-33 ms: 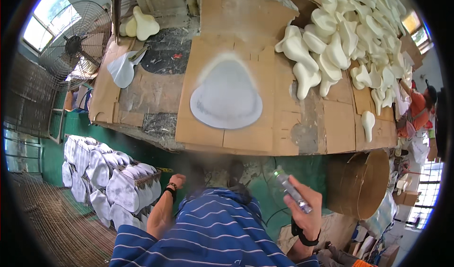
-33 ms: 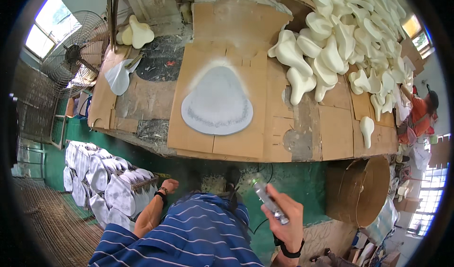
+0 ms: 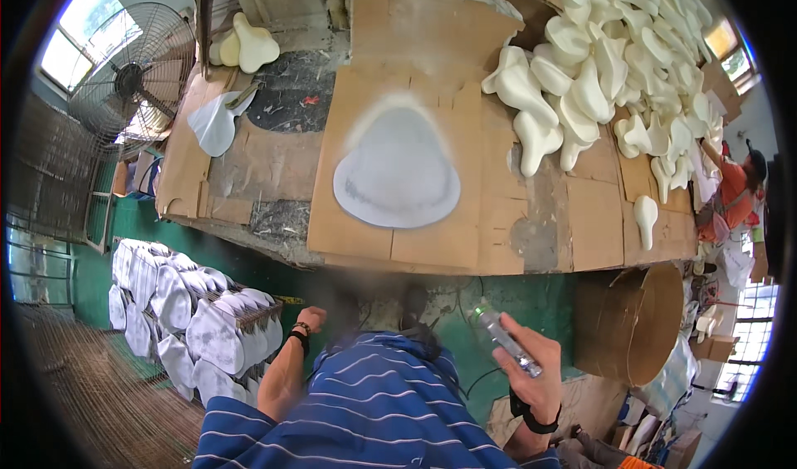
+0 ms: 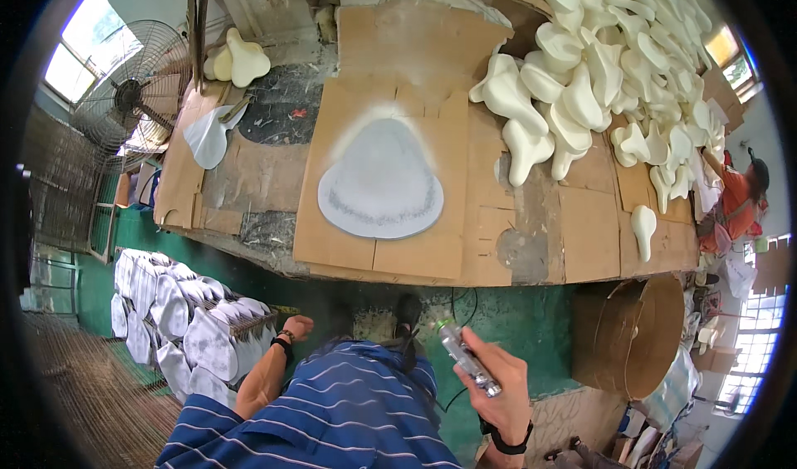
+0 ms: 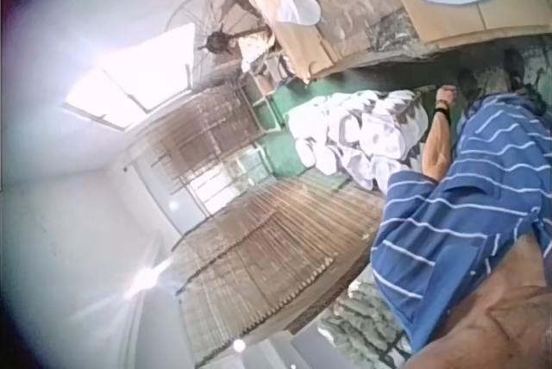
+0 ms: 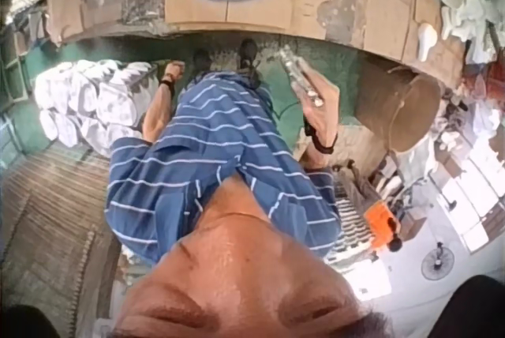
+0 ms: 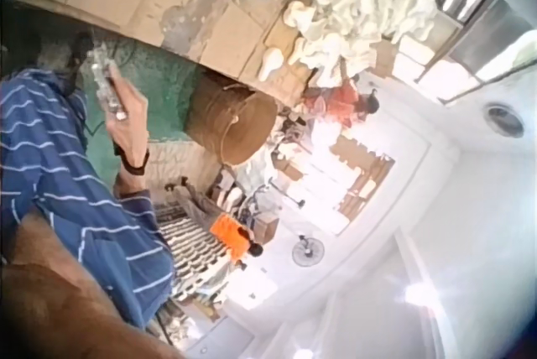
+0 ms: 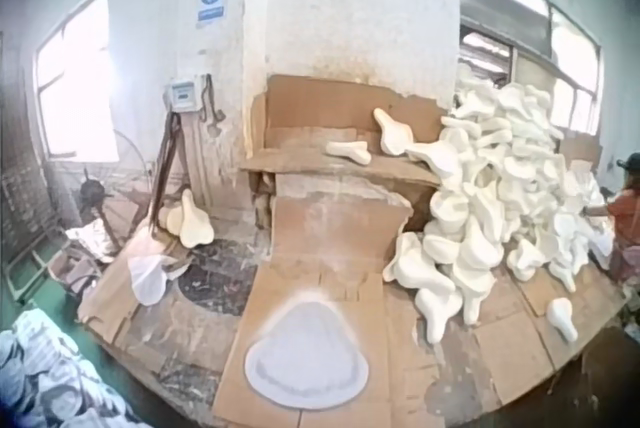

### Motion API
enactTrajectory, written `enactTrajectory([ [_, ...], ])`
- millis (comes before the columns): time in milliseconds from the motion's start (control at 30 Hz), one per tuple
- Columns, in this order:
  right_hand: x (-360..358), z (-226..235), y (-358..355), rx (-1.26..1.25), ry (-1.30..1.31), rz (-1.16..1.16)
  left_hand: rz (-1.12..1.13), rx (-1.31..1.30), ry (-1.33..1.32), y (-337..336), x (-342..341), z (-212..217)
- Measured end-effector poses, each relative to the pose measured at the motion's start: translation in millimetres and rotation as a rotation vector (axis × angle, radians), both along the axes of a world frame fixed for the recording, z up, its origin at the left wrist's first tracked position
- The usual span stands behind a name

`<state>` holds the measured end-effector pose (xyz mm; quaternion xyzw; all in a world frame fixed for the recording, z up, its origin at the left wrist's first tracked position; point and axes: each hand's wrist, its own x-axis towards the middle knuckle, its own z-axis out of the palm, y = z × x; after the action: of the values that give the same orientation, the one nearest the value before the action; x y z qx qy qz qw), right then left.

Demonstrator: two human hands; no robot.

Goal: The person uses a spray gun to apply a white coating to heart-shaped plastic parts. They pick up each part from a cardboard surface, spray it, and then place it onto a metal drying rack. The process is repeated for multiple parts throughout the clip.

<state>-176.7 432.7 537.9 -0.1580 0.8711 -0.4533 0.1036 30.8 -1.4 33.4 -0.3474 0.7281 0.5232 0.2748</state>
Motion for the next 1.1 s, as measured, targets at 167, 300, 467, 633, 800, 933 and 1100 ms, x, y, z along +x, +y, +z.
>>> enactTrajectory([
  [167, -3.8, -7.4, -5.6, -0.039, 0.030, -0.158, 0.211, 0.045, -0.106, 17.2, -20.0, 10.9],
  [300, -4.7, -8.5, -1.1, -0.044, 0.054, -0.268, 0.166, 0.022, -0.151, 16.1, -25.9, 20.8],
  [467, 7.5, 5.0, 9.2, 0.048, -0.029, -0.175, 0.201, 0.015, -0.140, 22.3, -30.4, 31.9],
  [633, 9.8, 9.6, 6.1, -0.004, 0.002, -0.190, 0.110, 0.049, -0.221, 18.0, -33.1, 38.6],
  [800, 15.7, 16.1, 11.6, 0.041, -0.038, -0.080, 0.057, 0.057, -0.219, 21.6, -46.7, 45.5],
  [933, 14.3, 14.5, -0.5, -0.009, 0.068, -0.163, 0.043, 0.090, -0.177, 21.5, -51.9, 40.3],
  [1100, 19.3, 16.3, 0.1, -0.020, 0.023, -0.265, -0.077, -0.047, -0.072, 17.5, -40.1, 21.3],
])
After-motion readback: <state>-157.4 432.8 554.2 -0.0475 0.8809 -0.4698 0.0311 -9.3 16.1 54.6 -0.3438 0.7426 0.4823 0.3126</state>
